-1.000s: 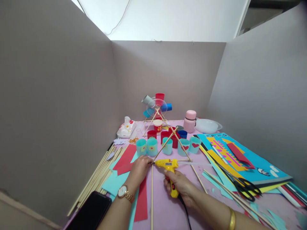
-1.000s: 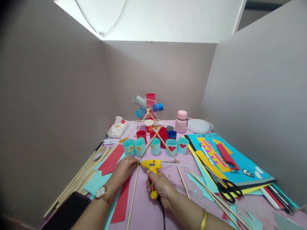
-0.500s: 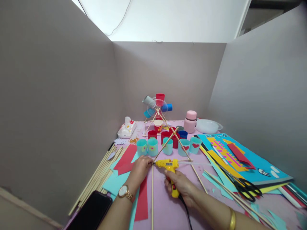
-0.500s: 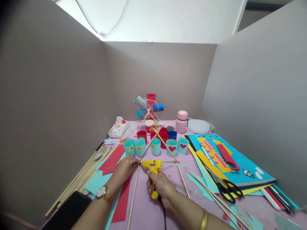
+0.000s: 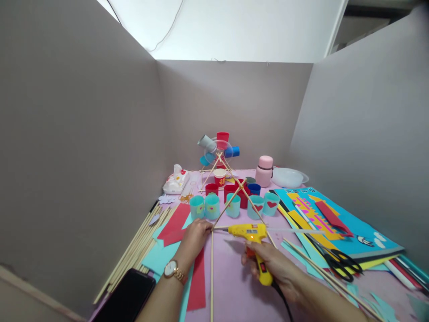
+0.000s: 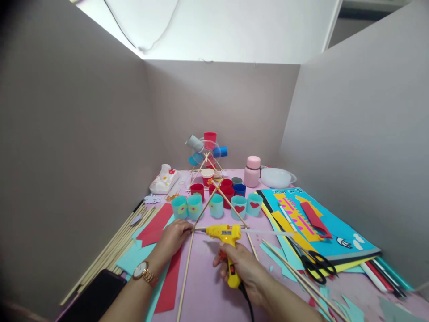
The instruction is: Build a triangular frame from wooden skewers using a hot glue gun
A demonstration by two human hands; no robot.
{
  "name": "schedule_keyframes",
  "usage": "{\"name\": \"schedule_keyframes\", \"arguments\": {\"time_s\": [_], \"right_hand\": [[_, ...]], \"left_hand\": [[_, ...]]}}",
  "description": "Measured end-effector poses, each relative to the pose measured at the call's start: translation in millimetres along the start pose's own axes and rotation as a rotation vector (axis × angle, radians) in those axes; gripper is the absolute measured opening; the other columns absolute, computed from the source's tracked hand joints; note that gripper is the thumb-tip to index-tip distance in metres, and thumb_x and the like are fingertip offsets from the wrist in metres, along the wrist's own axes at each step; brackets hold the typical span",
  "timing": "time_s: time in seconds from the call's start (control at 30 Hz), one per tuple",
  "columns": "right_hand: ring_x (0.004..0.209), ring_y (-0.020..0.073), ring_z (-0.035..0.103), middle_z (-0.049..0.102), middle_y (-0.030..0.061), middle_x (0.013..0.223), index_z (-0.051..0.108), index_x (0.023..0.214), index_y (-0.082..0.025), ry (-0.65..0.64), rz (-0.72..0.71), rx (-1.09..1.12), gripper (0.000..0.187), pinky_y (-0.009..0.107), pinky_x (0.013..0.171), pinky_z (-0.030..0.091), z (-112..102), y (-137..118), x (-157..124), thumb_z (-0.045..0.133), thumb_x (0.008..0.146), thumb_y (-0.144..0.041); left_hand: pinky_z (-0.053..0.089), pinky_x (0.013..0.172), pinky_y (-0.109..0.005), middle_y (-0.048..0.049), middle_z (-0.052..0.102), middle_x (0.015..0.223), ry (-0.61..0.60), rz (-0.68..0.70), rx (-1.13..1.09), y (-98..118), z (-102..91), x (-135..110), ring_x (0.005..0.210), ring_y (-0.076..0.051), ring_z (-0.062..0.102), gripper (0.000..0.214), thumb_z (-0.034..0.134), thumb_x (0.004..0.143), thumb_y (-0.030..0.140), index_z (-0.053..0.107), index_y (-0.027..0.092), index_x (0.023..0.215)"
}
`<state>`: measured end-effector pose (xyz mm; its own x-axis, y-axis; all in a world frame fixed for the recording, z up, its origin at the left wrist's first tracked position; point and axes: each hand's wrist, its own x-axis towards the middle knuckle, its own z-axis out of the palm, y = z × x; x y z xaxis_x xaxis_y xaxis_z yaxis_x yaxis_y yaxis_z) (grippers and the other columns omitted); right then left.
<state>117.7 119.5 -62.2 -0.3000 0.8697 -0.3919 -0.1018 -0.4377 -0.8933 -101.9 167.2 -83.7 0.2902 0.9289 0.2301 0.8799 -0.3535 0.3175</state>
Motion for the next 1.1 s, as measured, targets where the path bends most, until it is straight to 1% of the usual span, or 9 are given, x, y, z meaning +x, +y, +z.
{"name": "schedule_keyframes", "arguments": {"time_s": [0.1,0.27,0.37,0.47,0.53,0.63,0.73,0.83,1.1], "right_hand": [[0.034,0.0045,0.046,0.064,-0.0007,0.062,0.052,0.069,-0.018,0.023,-0.044,-0.09,0.032,0.018,0.036,0.031,-18.6,-5.2,-21.7,0.057,0.073,-0.049],[0.036,0.0039,0.045,0.064,-0.0024,0.065,0.053,0.073,-0.018,0.108,-0.052,-0.168,0.035,0.018,0.04,0.031,-45.2,-7.4,-47.7,0.056,0.073,-0.054],[0.037,0.0056,0.043,0.061,-0.0031,0.057,0.055,0.071,-0.019,0.163,-0.088,-0.306,0.036,0.019,0.042,0.03,-60.7,-7.4,-51.6,0.053,0.076,-0.055],[0.04,0.0093,0.042,0.049,-0.0046,0.042,0.054,0.063,-0.02,0.264,-0.124,-0.536,0.035,0.021,0.043,0.029,-76.3,-7.2,-48.8,0.051,0.077,-0.052],[0.043,0.0111,0.044,0.048,-0.0046,0.044,0.053,0.062,-0.021,0.311,-0.178,-0.65,0.03,0.023,0.045,0.031,-83.8,-6.5,-45.4,0.052,0.077,-0.047],[0.044,0.0128,0.045,0.048,-0.0048,0.046,0.053,0.065,-0.022,0.321,-0.266,-0.783,0.019,0.025,0.046,0.032,-87.6,-4.8,-40.5,0.052,0.077,-0.037],[0.044,0.013,0.044,0.047,-0.005,0.047,0.052,0.066,-0.023,0.332,-0.344,-0.836,0.012,0.025,0.044,0.029,-86.3,-3.2,-36.5,0.052,0.075,-0.029],[0.044,0.0123,0.042,0.046,-0.0048,0.046,0.048,0.059,-0.023,0.347,-0.371,-0.843,0.017,0.026,0.043,0.027,-86.7,-1.4,-31.9,0.052,0.075,-0.028],[0.045,0.0136,0.043,0.047,-0.0044,0.047,0.05,0.064,-0.024,0.336,-0.401,-0.88,0.014,0.027,0.046,0.029,-89.4,-1.4,-24.3,0.05,0.078,-0.027]], "left_hand": [[0.046,0.078,-0.035,-0.0009,0.066,0.085,-0.003,-0.003,-0.01,1.3,-1.7,0.3,0.086,-0.016,0.06,0.012,0.053,0.087,0.021,0.064,0.016,0.085],[0.044,0.078,-0.033,-0.0018,0.068,0.086,-0.008,-0.01,-0.013,5.3,-5.9,-0.1,0.088,-0.017,0.059,0.015,0.052,0.084,0.013,0.066,0.017,0.085],[0.042,0.077,-0.03,-0.0037,0.069,0.087,-0.001,-0.015,-0.018,7.5,-8.5,-0.2,0.088,-0.019,0.058,0.023,0.048,0.083,0.01,0.069,0.019,0.083],[0.042,0.075,-0.028,-0.0043,0.069,0.085,0.005,-0.014,-0.026,7.9,-10.0,0.7,0.086,-0.02,0.058,0.026,0.045,0.083,0.011,0.069,0.021,0.081],[0.041,0.075,-0.029,-0.0044,0.069,0.084,0.003,-0.009,-0.034,7.0,-10.3,1.8,0.085,-0.02,0.058,0.026,0.044,0.082,0.012,0.069,0.021,0.08],[0.041,0.076,-0.028,-0.0044,0.069,0.085,-0.002,0.005,-0.046,4.6,-9.9,3.5,0.087,-0.02,0.058,0.025,0.044,0.082,0.013,0.068,0.021,0.082],[0.041,0.077,-0.029,-0.0047,0.069,0.088,-0.01,0.012,-0.046,2.4,-9.2,4.9,0.089,-0.021,0.058,0.023,0.046,0.082,0.015,0.068,0.021,0.085],[0.042,0.077,-0.03,-0.0051,0.069,0.088,-0.014,0.008,-0.04,1.5,-8.6,5.9,0.089,-0.022,0.058,0.022,0.047,0.081,0.016,0.068,0.022,0.084],[0.042,0.079,-0.03,-0.0048,0.07,0.089,-0.007,0.009,-0.052,-0.4,-7.8,6.2,0.09,-0.022,0.058,0.022,0.047,0.082,0.017,0.068,0.022,0.084]]}}
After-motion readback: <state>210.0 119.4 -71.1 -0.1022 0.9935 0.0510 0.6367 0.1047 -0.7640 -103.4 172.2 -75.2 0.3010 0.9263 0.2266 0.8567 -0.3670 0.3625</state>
